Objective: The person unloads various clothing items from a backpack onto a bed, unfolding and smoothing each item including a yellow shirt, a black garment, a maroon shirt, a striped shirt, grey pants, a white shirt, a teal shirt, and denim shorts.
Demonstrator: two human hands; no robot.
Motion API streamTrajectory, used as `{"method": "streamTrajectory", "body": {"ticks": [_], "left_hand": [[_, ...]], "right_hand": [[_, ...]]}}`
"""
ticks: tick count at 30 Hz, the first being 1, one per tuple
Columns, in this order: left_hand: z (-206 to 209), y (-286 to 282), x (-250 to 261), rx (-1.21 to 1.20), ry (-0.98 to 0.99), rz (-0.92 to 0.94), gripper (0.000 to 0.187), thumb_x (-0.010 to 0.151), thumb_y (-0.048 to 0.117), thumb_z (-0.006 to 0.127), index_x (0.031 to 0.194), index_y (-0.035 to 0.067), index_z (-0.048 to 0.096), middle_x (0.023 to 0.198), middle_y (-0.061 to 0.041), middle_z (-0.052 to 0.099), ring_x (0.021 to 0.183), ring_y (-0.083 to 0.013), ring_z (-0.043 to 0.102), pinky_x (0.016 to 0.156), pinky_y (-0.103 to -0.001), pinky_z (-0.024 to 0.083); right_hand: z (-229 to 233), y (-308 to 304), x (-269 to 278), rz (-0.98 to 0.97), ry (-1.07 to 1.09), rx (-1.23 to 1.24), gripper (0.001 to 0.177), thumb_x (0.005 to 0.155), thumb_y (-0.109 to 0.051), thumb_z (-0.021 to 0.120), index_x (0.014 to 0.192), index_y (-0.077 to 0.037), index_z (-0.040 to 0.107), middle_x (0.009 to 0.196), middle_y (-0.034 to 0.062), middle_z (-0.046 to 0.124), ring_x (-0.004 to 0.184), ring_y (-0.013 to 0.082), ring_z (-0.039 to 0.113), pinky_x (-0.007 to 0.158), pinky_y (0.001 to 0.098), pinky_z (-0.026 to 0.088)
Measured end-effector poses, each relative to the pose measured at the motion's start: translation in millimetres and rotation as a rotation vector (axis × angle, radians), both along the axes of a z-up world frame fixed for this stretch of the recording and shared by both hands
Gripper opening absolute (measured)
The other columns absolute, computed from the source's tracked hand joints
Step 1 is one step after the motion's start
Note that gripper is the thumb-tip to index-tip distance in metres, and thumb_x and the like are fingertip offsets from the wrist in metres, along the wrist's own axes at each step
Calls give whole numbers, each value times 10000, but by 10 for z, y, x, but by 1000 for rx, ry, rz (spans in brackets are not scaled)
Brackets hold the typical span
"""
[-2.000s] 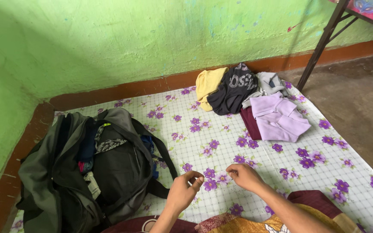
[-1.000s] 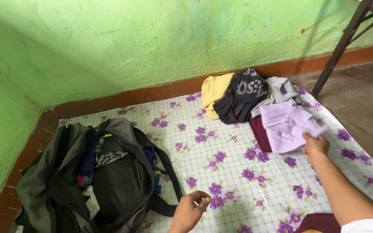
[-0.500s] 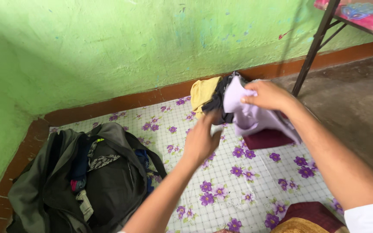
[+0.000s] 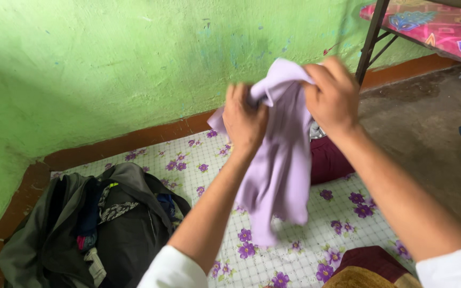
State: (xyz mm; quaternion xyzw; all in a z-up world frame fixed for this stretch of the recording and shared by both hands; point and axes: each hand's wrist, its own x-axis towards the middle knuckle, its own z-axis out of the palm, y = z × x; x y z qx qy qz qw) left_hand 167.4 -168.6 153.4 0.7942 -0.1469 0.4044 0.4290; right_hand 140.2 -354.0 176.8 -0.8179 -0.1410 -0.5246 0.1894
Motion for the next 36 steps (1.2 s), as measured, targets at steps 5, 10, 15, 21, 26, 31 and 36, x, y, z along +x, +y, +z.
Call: {"method": "streamTrajectory", "body": {"ticks": [5, 10, 15, 21, 26, 31, 36], "left_hand": [[-193, 112, -23, 441, -340, 58, 295, 700, 188, 742, 959, 50, 715, 866, -195, 660, 829, -418, 659, 682, -524, 515], [-553, 228, 80, 750, 445, 102, 208, 929, 292, 663, 959, 132, 792, 861, -174, 742, 809, -362, 742, 707, -487, 589], [24, 110, 31, 67, 190, 118, 336, 854, 291, 604, 1044, 69, 771, 863, -245, 737, 818, -450, 711, 729, -534, 549], [483, 115, -24, 240, 659, -125, 438, 951, 392, 590, 1060, -3, 744, 1020, -294, 727, 1046, -438, 723, 923, -470, 556], [668, 200, -477, 142, 287, -305, 546, 814, 205, 628, 1354, 124, 604, 1187, -166, 718, 1069, -346, 712, 927, -420, 541], [653, 504, -784, -141, 116, -254, 590, 811, 95, 565, 1399, 133, 544, 1265, -55, 707, 925, -259, 715, 831, -374, 572], [212, 579, -652, -27, 225, -154, 487, 877, 177, 683, 1341, 91, 562, 1199, -103, 699, 1158, -265, 666, 984, -408, 497]], "right_hand": [[-261, -108, 27, -109, 283, -188, 280, 961, -120, 663, 1240, -120, 630, 972, 208, 672, 922, 356, 676, 802, 465, 560], [-614, -224, 216, -92, 650, -235, 174, 985, -218, 682, 1095, -87, 655, 716, 169, 700, 657, 324, 699, 600, 475, 547], [-547, -158, 93, 169, 254, 50, 266, 946, -190, 753, 1112, -33, 618, 823, 142, 726, 671, 219, 694, 559, 361, 534], [-152, 184, -236, 429, 1401, 283, 440, 750, -265, 863, 1088, -40, 694, 754, 100, 735, 435, 163, 546, 378, 297, 441], [-111, 218, -160, 553, 1208, 685, 261, 894, -164, 661, 1113, -26, 680, 714, 120, 693, 473, 191, 617, 391, 320, 475], [-224, 95, 29, 288, -119, 249, 243, 861, -176, 710, 1068, -49, 724, 866, 119, 727, 736, 239, 676, 630, 362, 520], [-544, 89, 301, 94, 1019, -59, 266, 795, -222, 805, 1000, -55, 771, 994, 160, 750, 947, 315, 703, 834, 432, 531]]}}
